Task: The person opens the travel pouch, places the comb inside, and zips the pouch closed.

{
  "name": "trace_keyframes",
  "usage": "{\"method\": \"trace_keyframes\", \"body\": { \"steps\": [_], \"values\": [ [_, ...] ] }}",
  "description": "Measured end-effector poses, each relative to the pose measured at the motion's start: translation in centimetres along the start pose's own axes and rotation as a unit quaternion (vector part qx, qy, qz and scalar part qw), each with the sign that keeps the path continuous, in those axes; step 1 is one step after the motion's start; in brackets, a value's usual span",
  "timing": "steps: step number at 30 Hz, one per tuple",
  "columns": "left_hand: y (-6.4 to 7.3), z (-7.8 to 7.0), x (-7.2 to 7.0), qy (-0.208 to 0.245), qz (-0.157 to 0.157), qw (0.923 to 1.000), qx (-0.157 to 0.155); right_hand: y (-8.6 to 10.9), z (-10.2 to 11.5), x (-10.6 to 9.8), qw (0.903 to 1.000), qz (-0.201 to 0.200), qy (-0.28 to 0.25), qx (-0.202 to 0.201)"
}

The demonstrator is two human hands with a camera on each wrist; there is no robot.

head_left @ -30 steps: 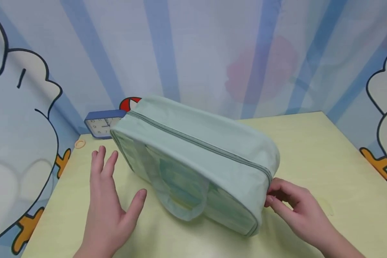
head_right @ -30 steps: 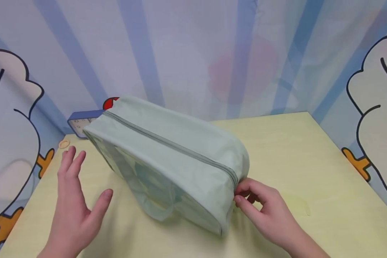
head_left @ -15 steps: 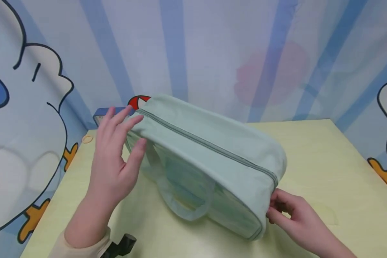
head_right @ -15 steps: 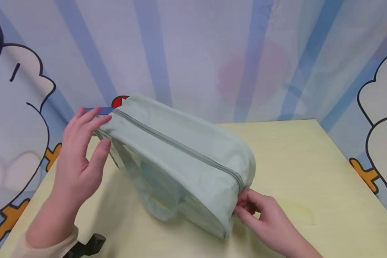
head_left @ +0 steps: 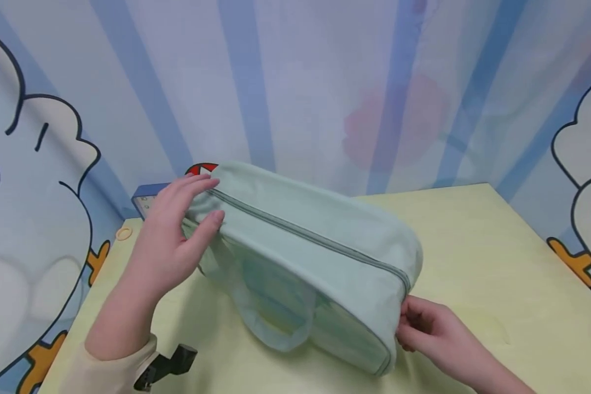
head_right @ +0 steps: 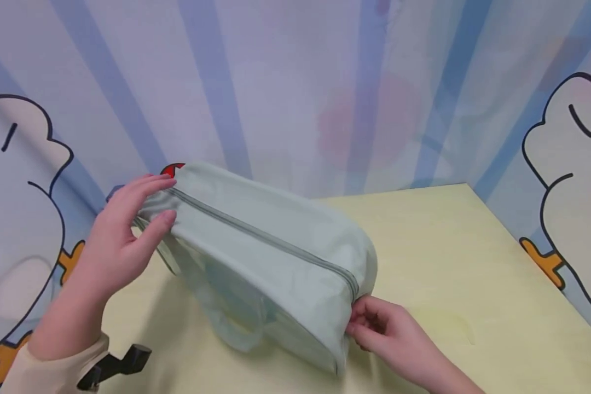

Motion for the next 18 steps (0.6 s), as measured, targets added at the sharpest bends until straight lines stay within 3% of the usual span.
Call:
{"method": "trace_keyframes", "body": {
  "steps": [5,8,11,18],
  "values": [
    [-2.1,0.5,-1.0,0.029,0.085,0.9942,-0.059,-0.3,-0.1,0.3,0.9999,-0.003,-0.010,-0.007],
    [-3.0,1.1,-1.0,0.036,0.116,0.9900,-0.072,-0.2,-0.2,0.4,0.9999,0.007,-0.012,-0.009],
    [-3.4,1.4,-0.7,0.043,0.142,0.9857,-0.079,-0.1,-0.4,0.3,0.9995,0.022,-0.016,-0.015],
    [-2.6,1.8,-0.8,0.047,0.189,0.9754,-0.103,0.2,-1.1,0.5,0.9972,0.053,-0.050,-0.017]
  ]
}}
Point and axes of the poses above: each hand's wrist, its own y-axis away from the middle knuckle, its own x-axis out of the palm, z = x × y, the point moved 2 cm from there along -y, towards the middle knuckle, and after that the axes turned 8 degrees about x, right-handed, at the moved point
